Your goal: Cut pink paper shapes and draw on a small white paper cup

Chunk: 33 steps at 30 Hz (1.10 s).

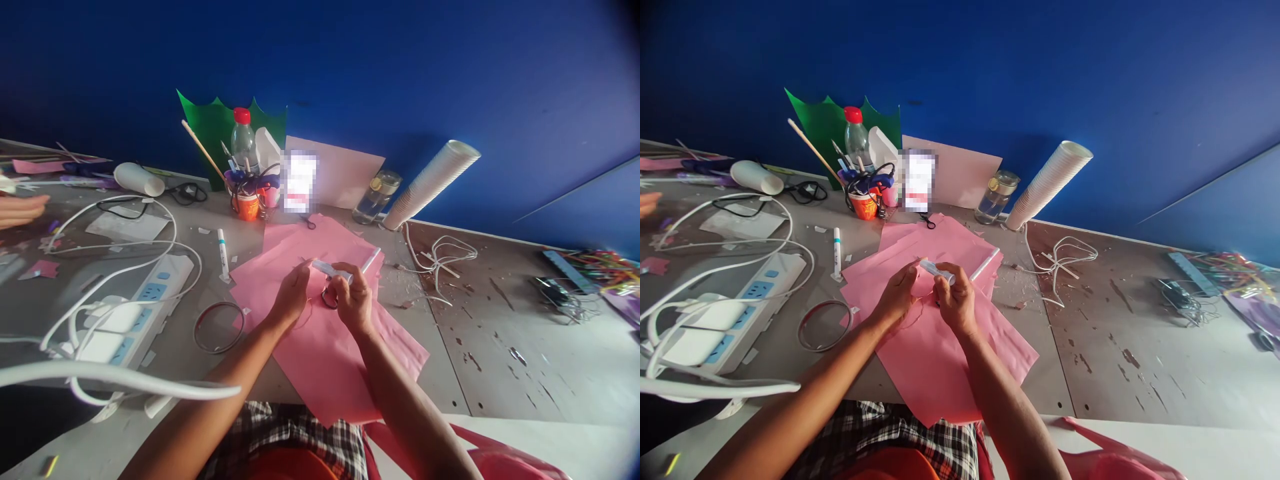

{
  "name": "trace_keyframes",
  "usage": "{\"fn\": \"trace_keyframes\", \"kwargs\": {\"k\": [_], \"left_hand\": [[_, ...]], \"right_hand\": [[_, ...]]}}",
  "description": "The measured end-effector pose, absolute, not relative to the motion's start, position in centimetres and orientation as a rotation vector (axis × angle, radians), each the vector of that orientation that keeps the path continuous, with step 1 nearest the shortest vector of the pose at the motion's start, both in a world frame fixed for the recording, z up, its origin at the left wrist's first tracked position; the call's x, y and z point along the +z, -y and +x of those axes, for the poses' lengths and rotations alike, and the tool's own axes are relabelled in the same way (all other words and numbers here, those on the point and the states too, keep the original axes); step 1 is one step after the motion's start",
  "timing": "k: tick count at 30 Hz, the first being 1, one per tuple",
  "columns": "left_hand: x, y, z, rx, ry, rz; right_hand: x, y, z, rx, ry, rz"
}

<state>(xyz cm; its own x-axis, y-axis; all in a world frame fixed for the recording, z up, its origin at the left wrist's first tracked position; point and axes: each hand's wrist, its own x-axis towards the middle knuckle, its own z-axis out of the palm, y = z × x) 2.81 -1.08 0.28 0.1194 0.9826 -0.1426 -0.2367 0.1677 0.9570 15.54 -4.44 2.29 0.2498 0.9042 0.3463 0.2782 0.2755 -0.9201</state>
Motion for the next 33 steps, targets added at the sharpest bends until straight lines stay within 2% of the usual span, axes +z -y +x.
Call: {"fn": "trace_keyframes", "kwargs": {"k": [8,17,22,33], "left_hand": [[0.9,1.1,2.8,1.144,-0.973,0.922],[2.9,1.5,3.2,1.048,-0.907,0.626],[2.6,1.5,2.9,1.066,-0.836,0.64],[3.0,1.8,3.1,1.067,-0.823,0.671]], "right_hand": [[1.7,4.0,15.2,0.712,1.228,-1.29],[2.6,4.1,15.9,0.559,1.135,-1.219],[1.9,4.6,15.3,0.686,1.257,-1.223],[2.1,3.6,15.2,0.578,1.236,-1.328]]}}
